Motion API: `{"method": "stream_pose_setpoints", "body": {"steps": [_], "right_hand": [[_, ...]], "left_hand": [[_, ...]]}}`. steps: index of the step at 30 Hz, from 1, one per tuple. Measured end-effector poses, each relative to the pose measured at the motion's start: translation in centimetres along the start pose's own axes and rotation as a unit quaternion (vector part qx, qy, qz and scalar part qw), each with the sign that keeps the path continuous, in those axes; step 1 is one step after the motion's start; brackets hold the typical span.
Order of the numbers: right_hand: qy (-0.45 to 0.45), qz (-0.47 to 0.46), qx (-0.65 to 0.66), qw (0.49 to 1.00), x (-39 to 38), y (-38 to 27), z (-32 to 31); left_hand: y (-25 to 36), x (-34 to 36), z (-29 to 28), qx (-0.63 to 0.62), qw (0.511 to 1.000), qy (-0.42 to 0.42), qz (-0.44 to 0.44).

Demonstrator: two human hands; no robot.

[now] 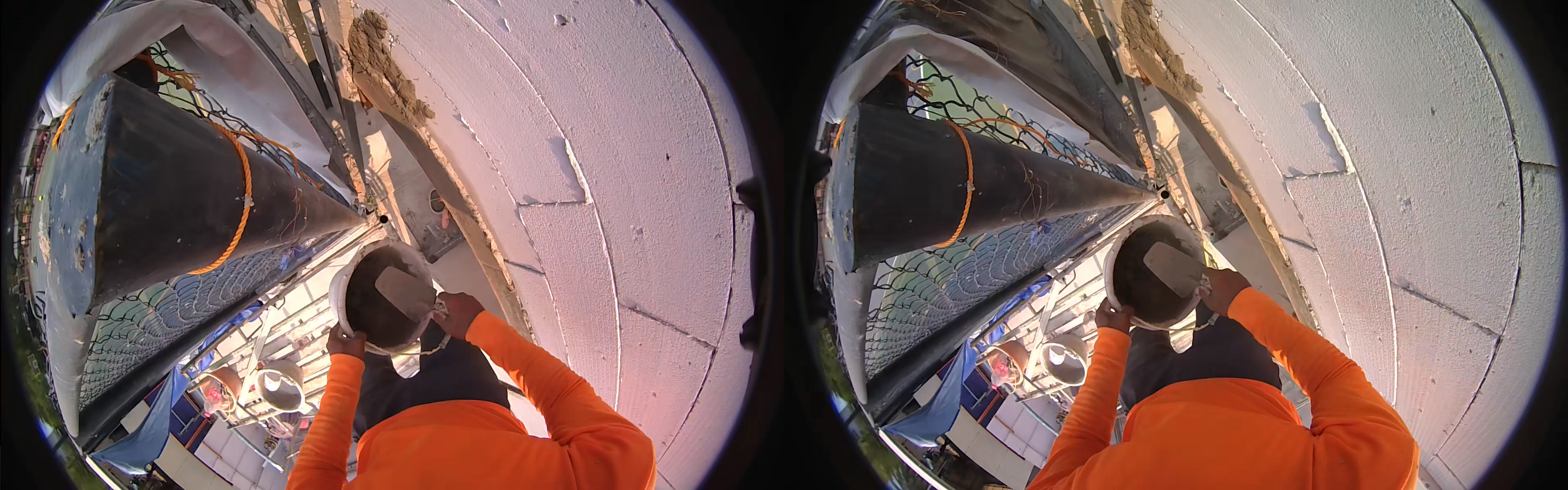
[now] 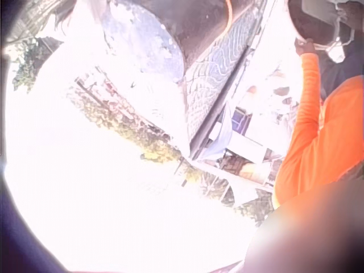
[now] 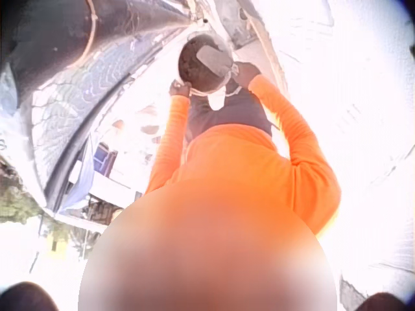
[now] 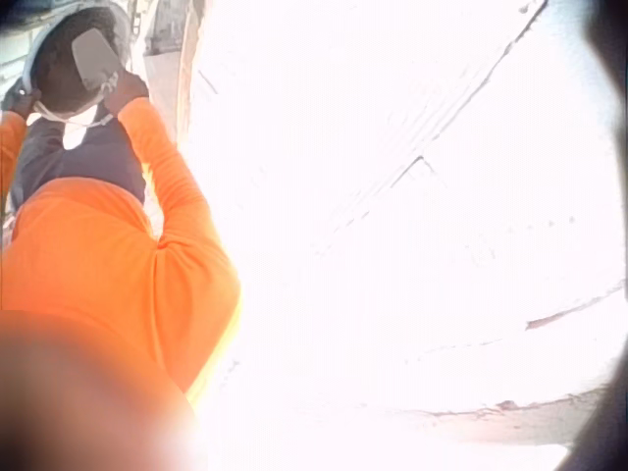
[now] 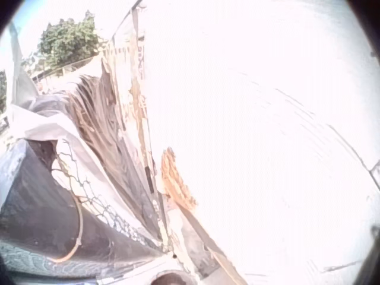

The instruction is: The person scoops cement from a bucket with a trowel and applies it to a wall on scaffolding. They repeatedly transfer cement from the bucket to the wall, smoothing it with the trowel.

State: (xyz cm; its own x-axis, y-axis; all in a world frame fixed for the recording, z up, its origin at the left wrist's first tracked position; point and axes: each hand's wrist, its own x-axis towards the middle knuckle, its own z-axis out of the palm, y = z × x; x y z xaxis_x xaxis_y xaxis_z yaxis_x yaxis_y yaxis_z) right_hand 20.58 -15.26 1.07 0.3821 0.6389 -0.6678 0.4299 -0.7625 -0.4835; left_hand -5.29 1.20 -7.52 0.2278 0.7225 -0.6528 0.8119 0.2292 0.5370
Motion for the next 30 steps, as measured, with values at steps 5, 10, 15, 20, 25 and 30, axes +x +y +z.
{"method": "stream_pose_setpoints", "body": {"steps": [5,10,15,20,25,30], "right_hand": [[0.083,-0.064,0.001,0.994,0.6,0.2,12.6],[0.095,-0.062,-0.040,0.993,-2.7,2.6,18.7],[-0.116,-0.080,-0.135,0.981,-5.4,4.0,23.8],[0.169,-0.105,-0.012,0.980,-6.0,4.1,27.9],[0.142,-0.147,0.039,0.978,-0.1,1.9,30.4],[0.038,-0.237,0.083,0.967,4.0,-1.5,31.9]], "left_hand": [[-4.4,3.0,0.0,-0.042,0.997,-0.058,0.023],[-8.8,5.9,0.3,0.041,0.993,-0.088,0.063],[-12.0,8.7,1.0,0.163,0.980,-0.110,0.034],[-18.4,11.5,2.3,0.233,0.966,-0.109,0.034],[-25.5,16.2,1.8,0.228,0.967,-0.116,0.012],[-31.8,16.6,-2.5,0.002,0.979,-0.133,-0.155]]}}
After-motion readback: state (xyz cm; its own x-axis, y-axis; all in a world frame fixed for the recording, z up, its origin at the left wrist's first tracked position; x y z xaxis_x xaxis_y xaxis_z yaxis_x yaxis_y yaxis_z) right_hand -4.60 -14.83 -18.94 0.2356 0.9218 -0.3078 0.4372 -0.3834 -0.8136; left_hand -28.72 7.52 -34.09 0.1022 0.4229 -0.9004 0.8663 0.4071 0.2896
